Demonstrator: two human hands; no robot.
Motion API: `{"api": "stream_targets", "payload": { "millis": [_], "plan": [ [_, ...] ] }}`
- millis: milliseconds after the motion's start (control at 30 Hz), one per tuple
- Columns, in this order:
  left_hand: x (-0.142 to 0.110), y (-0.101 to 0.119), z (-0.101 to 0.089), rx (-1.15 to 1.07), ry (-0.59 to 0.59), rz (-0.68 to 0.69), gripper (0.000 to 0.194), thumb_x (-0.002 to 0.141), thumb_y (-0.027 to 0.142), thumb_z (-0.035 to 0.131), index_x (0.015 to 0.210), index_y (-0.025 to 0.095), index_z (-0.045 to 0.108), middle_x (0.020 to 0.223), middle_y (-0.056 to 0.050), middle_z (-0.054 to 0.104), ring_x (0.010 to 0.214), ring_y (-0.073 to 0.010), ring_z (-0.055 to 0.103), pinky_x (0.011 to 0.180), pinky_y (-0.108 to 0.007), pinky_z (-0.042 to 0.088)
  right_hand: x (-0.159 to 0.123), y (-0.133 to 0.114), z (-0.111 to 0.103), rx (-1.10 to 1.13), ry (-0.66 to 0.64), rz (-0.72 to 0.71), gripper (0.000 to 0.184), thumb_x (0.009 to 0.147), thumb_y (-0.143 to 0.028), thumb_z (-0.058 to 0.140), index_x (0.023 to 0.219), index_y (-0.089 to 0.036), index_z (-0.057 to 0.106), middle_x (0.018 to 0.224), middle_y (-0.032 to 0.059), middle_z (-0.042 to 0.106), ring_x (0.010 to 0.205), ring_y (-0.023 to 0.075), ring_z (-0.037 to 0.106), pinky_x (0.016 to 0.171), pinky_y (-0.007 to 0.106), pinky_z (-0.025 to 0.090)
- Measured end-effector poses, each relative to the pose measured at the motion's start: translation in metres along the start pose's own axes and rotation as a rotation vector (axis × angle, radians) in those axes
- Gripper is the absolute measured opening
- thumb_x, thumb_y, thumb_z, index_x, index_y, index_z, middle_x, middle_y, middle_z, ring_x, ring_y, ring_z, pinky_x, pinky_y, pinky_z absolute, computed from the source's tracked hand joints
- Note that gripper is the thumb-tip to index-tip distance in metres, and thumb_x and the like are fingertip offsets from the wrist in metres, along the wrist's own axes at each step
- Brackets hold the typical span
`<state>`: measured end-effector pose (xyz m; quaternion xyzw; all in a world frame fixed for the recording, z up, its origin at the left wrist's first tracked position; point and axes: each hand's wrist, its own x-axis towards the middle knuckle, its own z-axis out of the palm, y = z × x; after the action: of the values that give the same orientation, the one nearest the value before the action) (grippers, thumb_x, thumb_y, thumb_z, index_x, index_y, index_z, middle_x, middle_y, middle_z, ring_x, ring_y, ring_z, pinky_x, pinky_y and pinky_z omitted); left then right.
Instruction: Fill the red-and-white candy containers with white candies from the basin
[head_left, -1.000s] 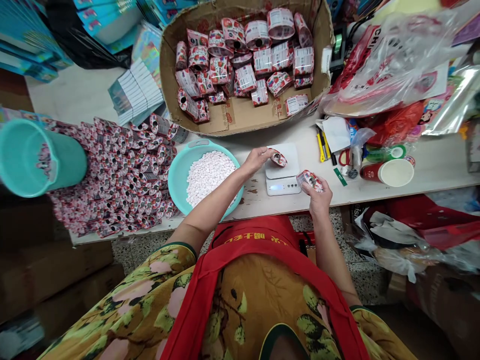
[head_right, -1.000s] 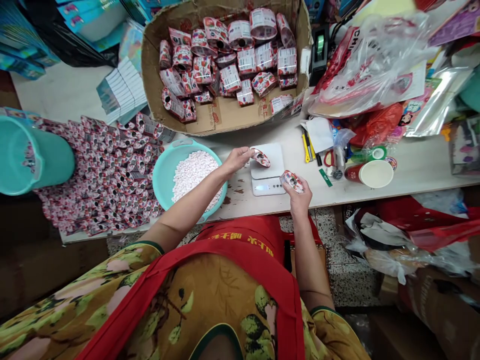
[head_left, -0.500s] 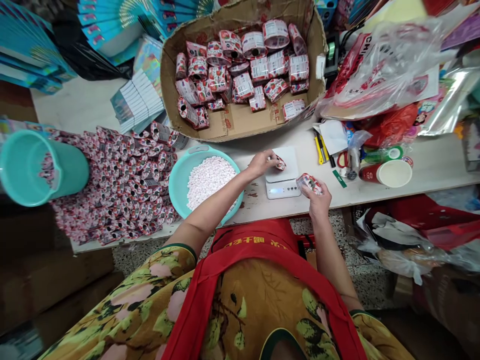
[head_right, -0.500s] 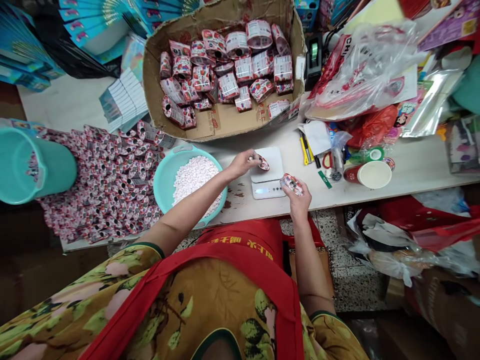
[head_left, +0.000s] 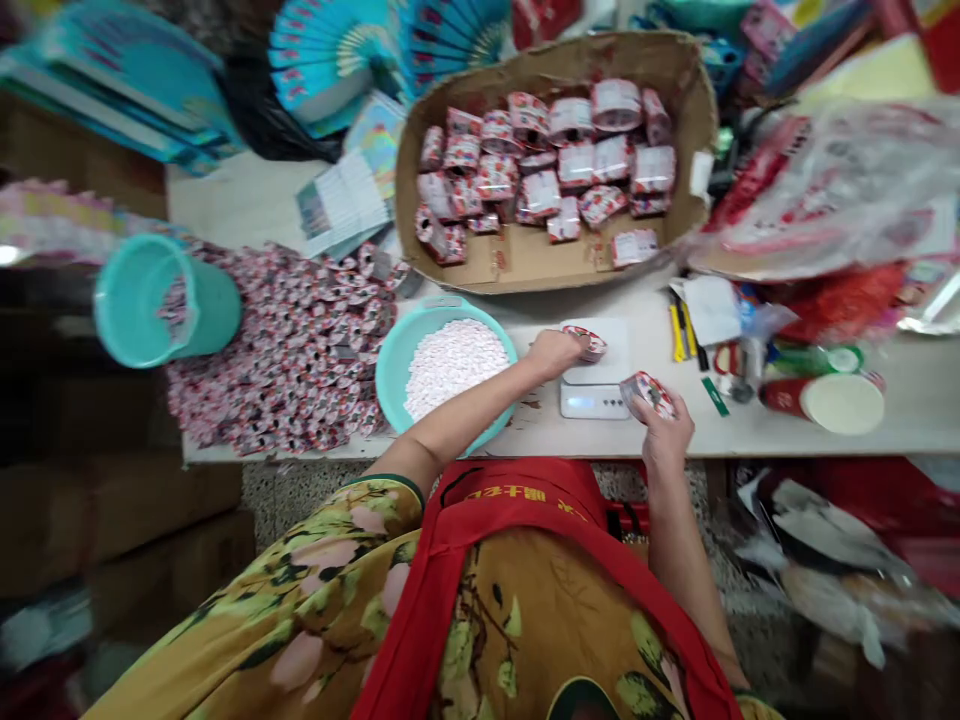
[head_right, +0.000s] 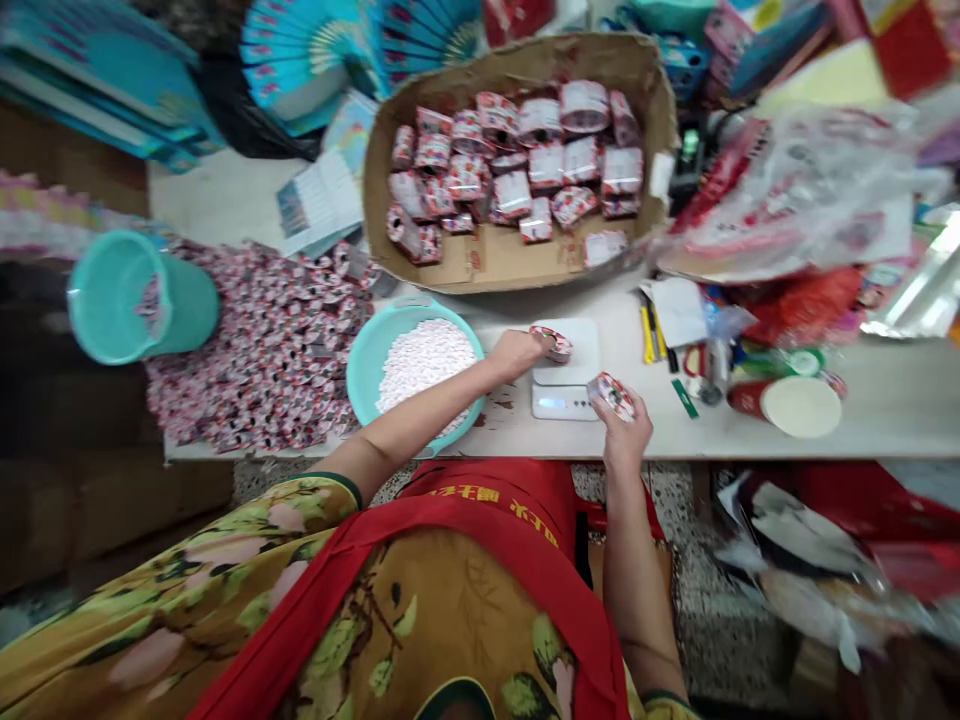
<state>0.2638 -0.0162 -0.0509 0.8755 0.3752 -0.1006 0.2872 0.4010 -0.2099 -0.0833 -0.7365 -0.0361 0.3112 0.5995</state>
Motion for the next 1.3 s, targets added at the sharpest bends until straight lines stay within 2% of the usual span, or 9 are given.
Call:
{"api": "stream_targets", "payload": {
  "millis": [167,267,333,467,600,733,900,1133,1300],
  "plan": [
    [-0.079,-0.057,-0.065,0.01,0.285,-0.315,0.037,0.099,0.049,0.05,0.119,0.024,0.068,0.093,-0.011,0.073,0.083,-0.0255,0.065,0.069,-0.031,0.035,0.005,-0.002,0.029,-0.024,-0.085,-0.019,0.07,0.043,-0.034,0.094,0.108,-0.017,0.074,0.098,0.0049,0.076,0.089,0.0234,0.073,0.093,0.048,0.06],
    [-0.144,-0.123,-0.111,0.008,0.491,-0.662,0.041,0.1,0.051,0.047,0.125,0.025,0.066,0.084,-0.01,0.071,0.081,-0.0262,0.064,0.07,-0.03,0.036,-0.003,-0.008,0.057,-0.074,-0.181,-0.038,0.069,0.045,-0.035,0.094,0.108,-0.017,0.074,0.099,0.0055,0.076,0.091,0.0244,0.072,0.095,0.049,0.058],
    [-0.167,-0.178,-0.127,0.062,0.509,-0.813,0.044,0.099,0.052,0.046,0.121,0.021,0.068,0.087,-0.013,0.071,0.085,-0.029,0.064,0.072,-0.032,0.037,-0.012,-0.015,0.077,-0.135,-0.25,-0.079,0.067,0.048,-0.037,0.093,0.109,-0.017,0.074,0.1,0.0062,0.075,0.094,0.0248,0.071,0.097,0.048,0.057],
    [-0.15,-0.277,-0.11,0.072,0.388,-0.865,0.038,0.095,0.046,0.052,0.101,0.014,0.071,0.094,-0.02,0.072,0.094,-0.0319,0.064,0.076,-0.034,0.039,-0.027,-0.026,0.111,-0.222,-0.392,-0.171,0.061,0.056,-0.04,0.09,0.111,-0.018,0.074,0.109,0.0069,0.073,0.101,0.0235,0.069,0.1,0.044,0.054],
    [-0.118,-0.323,-0.078,-0.073,0.37,-0.796,0.03,0.092,0.041,0.057,0.09,0.015,0.071,0.092,-0.015,0.072,0.094,-0.0284,0.062,0.079,-0.034,0.04,-0.042,-0.033,0.139,-0.287,-0.541,-0.266,0.053,0.063,-0.04,0.087,0.112,-0.023,0.074,0.113,0.0045,0.07,0.107,0.022,0.066,0.101,0.039,0.052],
    [-0.127,-0.324,-0.074,-0.176,0.446,-0.822,0.027,0.092,0.041,0.058,0.095,0.017,0.07,0.095,-0.013,0.071,0.093,-0.027,0.06,0.08,-0.033,0.039,-0.06,-0.037,0.166,-0.279,-0.639,-0.31,0.051,0.064,-0.038,0.087,0.111,-0.025,0.074,0.112,0.0034,0.068,0.107,0.021,0.065,0.1,0.037,0.052],
    [-0.162,-0.272,-0.06,-0.288,0.648,-0.775,0.033,0.099,0.042,0.046,0.1,0.018,0.068,0.091,-0.007,0.07,0.086,-0.0215,0.061,0.079,-0.029,0.04,-0.062,-0.036,0.172,-0.272,-0.615,-0.314,0.053,0.066,-0.039,0.087,0.115,-0.024,0.073,0.111,0.0037,0.069,0.104,0.0204,0.066,0.099,0.036,0.052],
    [-0.149,-0.196,0.023,-0.229,0.275,-0.529,0.031,0.098,0.038,0.048,0.112,0.017,0.066,0.121,-0.016,0.067,0.12,-0.0294,0.055,0.106,-0.039,0.037,0.003,-0.013,0.126,-0.275,-0.246,-0.254,0.065,0.058,-0.039,0.088,0.116,-0.017,0.072,0.113,0.0066,0.07,0.104,0.0218,0.067,0.102,0.04,0.051],
    [-0.142,-0.175,0.044,-0.197,0.181,-0.56,0.037,0.099,0.049,0.042,0.108,0.019,0.062,0.117,-0.017,0.068,0.111,-0.0317,0.06,0.092,-0.039,0.044,0.036,0.008,0.103,-0.391,-0.222,-0.282,0.066,0.059,-0.042,0.085,0.116,-0.014,0.07,0.117,0.0094,0.068,0.112,0.0238,0.062,0.107,0.044,0.047]
  ]
}}
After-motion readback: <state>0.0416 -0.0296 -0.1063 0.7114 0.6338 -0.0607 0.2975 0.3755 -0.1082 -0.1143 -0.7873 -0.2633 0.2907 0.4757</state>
